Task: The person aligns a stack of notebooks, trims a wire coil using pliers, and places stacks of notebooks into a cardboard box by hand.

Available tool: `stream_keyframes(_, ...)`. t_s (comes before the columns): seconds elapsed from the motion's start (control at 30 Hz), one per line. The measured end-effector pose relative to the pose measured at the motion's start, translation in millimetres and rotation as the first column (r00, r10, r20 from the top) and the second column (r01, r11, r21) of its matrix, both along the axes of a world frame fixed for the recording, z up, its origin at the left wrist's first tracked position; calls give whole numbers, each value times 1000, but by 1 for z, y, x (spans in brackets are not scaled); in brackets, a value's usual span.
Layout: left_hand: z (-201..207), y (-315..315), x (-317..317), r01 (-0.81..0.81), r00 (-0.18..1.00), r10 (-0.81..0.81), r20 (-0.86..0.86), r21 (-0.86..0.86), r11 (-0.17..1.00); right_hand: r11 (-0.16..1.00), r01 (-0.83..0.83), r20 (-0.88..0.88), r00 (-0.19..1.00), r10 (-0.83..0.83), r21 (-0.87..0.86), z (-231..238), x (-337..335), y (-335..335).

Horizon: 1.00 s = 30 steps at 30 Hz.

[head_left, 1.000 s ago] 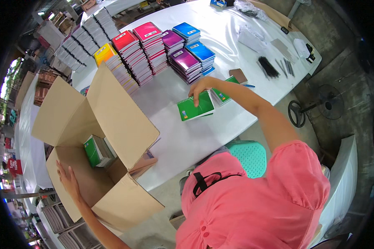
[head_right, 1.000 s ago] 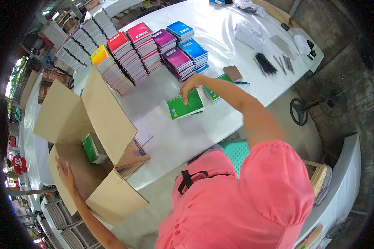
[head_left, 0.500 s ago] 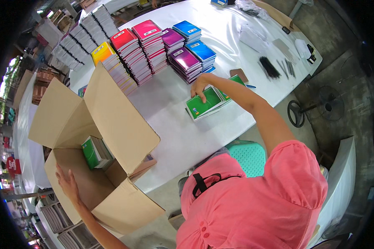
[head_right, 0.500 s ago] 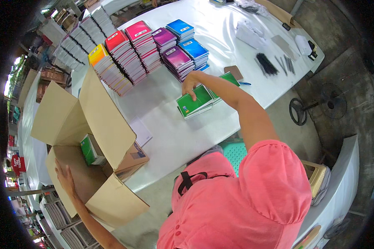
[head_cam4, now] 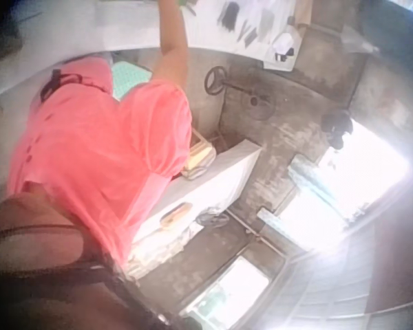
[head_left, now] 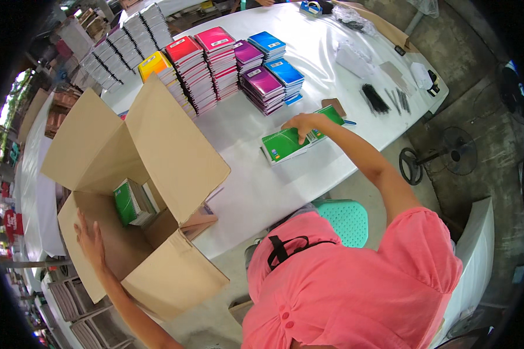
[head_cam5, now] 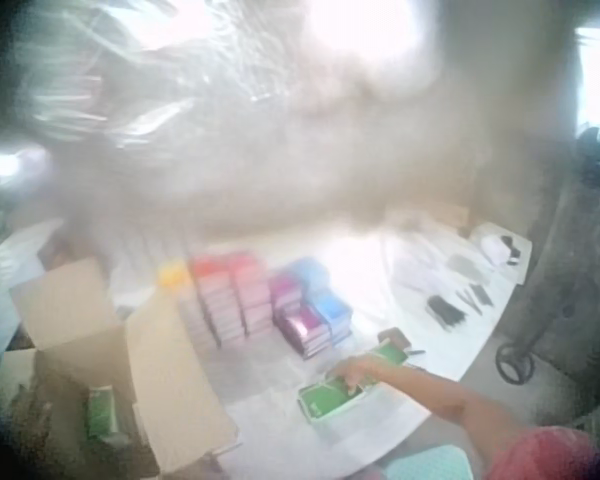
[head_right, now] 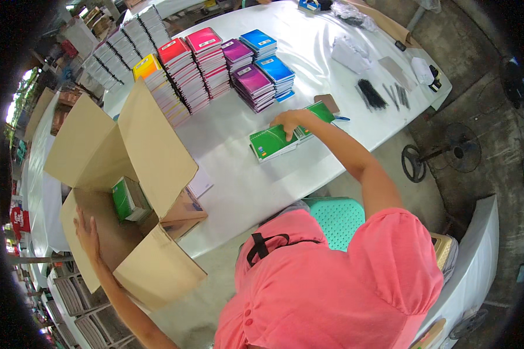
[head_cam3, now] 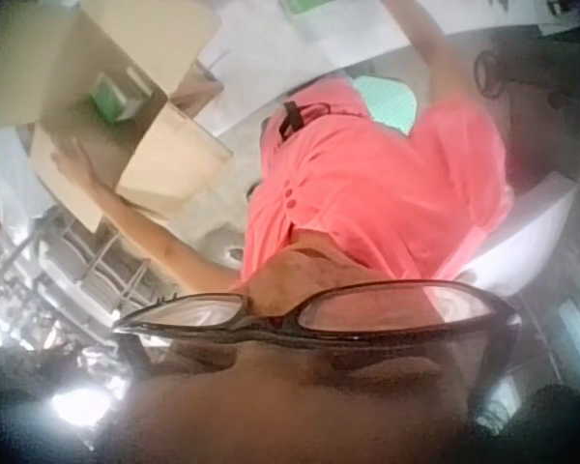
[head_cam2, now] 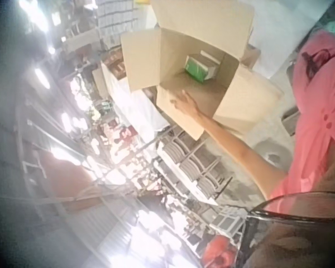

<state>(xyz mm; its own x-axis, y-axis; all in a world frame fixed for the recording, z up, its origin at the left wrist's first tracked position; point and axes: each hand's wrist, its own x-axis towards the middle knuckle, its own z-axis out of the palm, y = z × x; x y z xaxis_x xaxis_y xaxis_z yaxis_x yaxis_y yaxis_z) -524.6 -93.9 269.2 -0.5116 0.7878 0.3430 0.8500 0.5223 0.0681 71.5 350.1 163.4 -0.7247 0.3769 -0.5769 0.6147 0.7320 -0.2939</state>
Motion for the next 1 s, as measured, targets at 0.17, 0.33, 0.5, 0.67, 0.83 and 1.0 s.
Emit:
stream_keyframes(0.17, -1, 7, 5, 14, 1000, -16, 21, 63, 998, 930, 173, -509, 861, 17, 324, 59, -25, 4)
stream_keyframes(0.33, -1, 7, 7, -1, 999, -5, 50, 121, 993, 997, 19, -961, 267, -74, -71, 256, -175, -126)
stream_keyframes(0.5, 1, -3, 12, -82, 997, 79, 24, 145, 986, 930, -296, -672, 645, 364, 220, 236, -414, -226)
stream_keyframes(0.67, 12, -5, 22, -82, 996, 77, 35, 185, 979, 987, -137, -457, 875, 159, 82, 117, -546, -243)
stream_keyframes(0.83, 12, 20, 37, -101, 994, 92, 54, 176, 979, 950, 121, -170, 970, -175, -288, 7, -558, -198)
stream_keyframes(1.0, 7, -5, 35, -122, 993, 120, 21, 149, 981, 615, 461, 177, 867, -465, -639, -15, -563, -239)
